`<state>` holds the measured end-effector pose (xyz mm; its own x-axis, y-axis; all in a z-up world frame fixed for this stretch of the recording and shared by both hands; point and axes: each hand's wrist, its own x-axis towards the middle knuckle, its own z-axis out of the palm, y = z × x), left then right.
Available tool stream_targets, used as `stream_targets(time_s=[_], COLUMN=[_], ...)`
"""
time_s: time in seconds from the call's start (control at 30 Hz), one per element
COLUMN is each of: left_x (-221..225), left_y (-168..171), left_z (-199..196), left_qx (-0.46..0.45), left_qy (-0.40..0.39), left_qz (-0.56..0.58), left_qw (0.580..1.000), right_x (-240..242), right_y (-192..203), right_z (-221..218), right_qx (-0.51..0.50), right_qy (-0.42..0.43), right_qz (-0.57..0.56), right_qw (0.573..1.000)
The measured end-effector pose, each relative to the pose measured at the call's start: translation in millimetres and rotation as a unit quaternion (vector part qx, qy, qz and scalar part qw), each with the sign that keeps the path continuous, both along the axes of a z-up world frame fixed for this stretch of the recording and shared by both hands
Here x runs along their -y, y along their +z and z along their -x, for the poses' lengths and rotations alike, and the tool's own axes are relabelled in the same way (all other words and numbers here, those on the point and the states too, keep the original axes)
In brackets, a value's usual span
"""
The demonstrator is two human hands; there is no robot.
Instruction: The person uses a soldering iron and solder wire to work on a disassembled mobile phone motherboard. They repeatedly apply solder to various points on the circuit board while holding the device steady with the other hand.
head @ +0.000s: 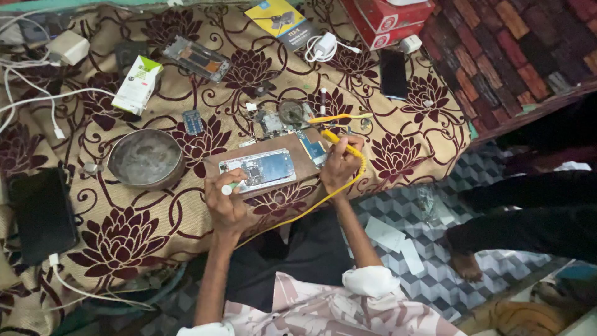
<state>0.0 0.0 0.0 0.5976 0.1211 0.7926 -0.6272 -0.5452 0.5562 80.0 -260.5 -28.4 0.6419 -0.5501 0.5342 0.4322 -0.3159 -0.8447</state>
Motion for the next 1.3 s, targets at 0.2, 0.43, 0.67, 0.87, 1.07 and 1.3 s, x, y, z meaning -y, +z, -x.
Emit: stream_targets(time_s=[0.2,0.43,0.67,0.87,1.07,1.3], left_x=[3,8,4,1,0,0], left_y=[29,28,20,29,38,34], left_z=[10,10,12,23,17,16], left_qx=[0.01,0.038,0.0,-0.01,-0.015,-0.004], left_qy=[0.021,0.069,0.079,0.08,0.059,0.051], left_qz=[-0.013,-0.04,-0.037,-0.035,-0.005,0.001], left_qw=[1.0,0.996,0.996,0.996,0.998,0.999], right_x=[-8,-7,-7,-11,-11,-3], right_y=[37,49,50,51,48,30], right_z=[10,21,27,35,21,10], right_qx=[0.051,-0.005,0.01,-0.022,-0.064,-0.085], right_qy=[0.051,0.12,0.157,0.101,0.1,0.108], right_qz=[-0.085,-0.068,0.035,0.034,-0.049,-0.039], right_qw=[0.994,0.99,0.987,0.994,0.992,0.99])
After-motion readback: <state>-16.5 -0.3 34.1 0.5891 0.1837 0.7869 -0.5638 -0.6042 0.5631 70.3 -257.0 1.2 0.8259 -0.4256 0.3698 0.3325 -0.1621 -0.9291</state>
